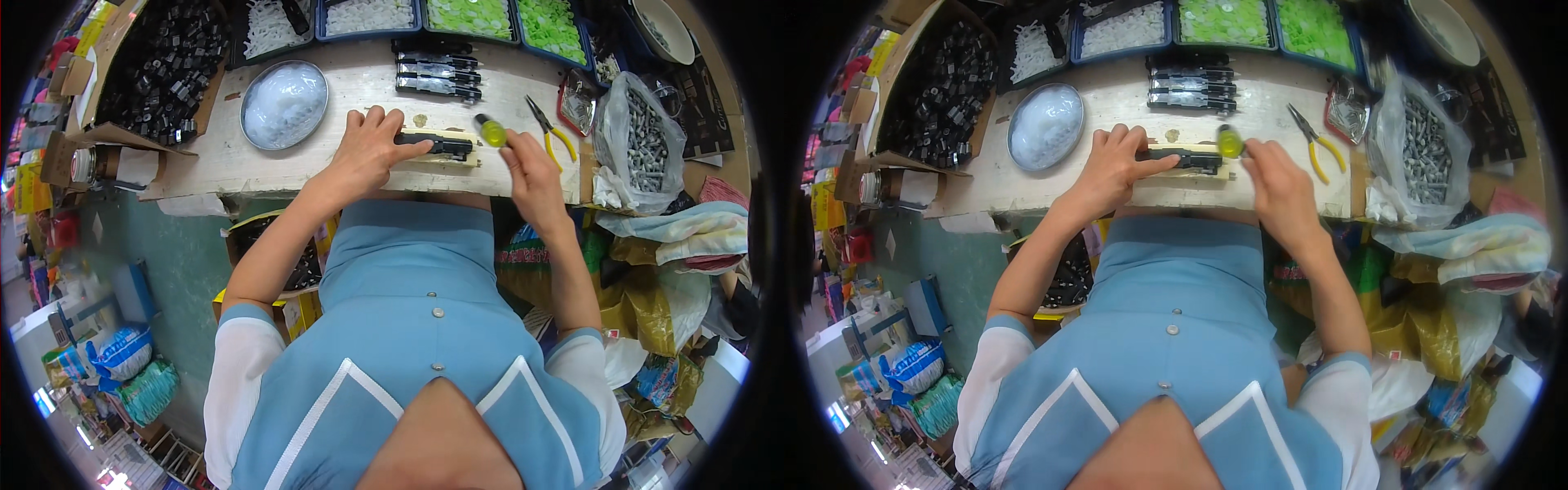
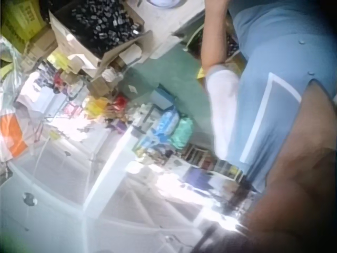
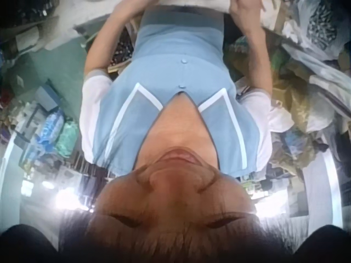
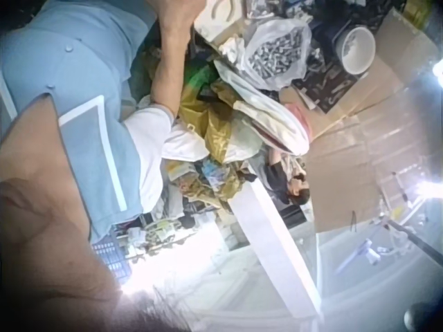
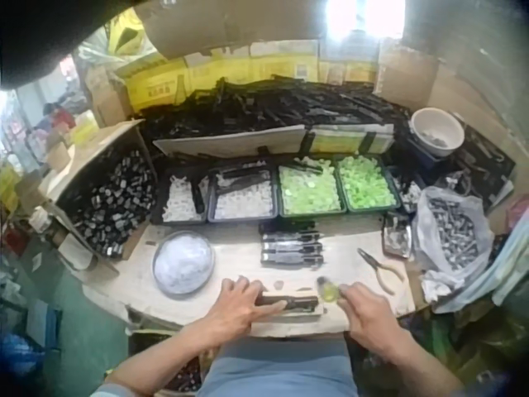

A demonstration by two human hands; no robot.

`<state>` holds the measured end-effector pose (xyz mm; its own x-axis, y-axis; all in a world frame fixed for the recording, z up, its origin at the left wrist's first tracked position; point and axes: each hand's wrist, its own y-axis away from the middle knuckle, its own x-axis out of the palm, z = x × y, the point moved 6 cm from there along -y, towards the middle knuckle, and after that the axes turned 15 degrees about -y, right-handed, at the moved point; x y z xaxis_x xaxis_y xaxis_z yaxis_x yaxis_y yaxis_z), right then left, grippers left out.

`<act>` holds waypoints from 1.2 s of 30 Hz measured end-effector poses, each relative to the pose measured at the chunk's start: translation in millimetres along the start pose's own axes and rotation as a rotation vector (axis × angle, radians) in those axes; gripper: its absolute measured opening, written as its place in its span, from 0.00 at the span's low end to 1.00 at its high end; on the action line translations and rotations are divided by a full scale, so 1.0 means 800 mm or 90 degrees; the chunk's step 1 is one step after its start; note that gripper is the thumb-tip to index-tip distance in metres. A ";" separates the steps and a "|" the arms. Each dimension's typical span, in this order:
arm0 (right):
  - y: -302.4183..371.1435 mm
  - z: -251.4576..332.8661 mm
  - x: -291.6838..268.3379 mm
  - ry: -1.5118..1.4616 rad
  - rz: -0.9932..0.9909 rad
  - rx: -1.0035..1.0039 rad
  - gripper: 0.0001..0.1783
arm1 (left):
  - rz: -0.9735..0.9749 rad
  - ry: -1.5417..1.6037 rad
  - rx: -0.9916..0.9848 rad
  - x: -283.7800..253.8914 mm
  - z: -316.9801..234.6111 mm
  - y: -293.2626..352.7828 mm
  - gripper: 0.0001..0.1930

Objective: Assembling small plastic and metal components at a factory workbench using a hammer and a jig.

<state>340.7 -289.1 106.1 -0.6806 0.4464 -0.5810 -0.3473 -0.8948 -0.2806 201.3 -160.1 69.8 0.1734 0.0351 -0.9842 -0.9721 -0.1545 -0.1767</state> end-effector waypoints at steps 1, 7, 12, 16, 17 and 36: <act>-0.002 0.008 0.006 -0.007 -0.006 -0.035 0.10 | 0.019 -0.013 -0.001 0.000 0.000 -0.002 0.31; -0.013 0.002 0.028 0.088 0.068 -0.003 0.08 | 0.044 -0.007 -0.002 -0.001 0.002 -0.008 0.29; -0.013 0.037 0.015 0.008 -0.005 -0.041 0.07 | 0.035 -0.003 -0.002 0.000 0.002 -0.009 0.27; -0.015 -0.003 0.037 0.192 0.135 0.068 0.05 | 0.033 -0.015 0.001 0.003 0.000 -0.010 0.27; -0.020 0.011 0.028 0.120 0.093 0.014 0.06 | 0.034 -0.014 -0.001 0.004 -0.001 -0.009 0.27; -0.026 0.022 0.085 0.258 0.211 0.006 0.09 | -0.073 0.270 -0.178 0.011 0.028 -0.001 0.29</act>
<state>290.1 -240.2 85.7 -0.4505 0.0978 -0.8874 -0.1625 -0.9864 -0.0262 199.9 -137.8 61.4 0.3814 -0.3270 -0.8646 -0.8738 -0.4327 -0.2218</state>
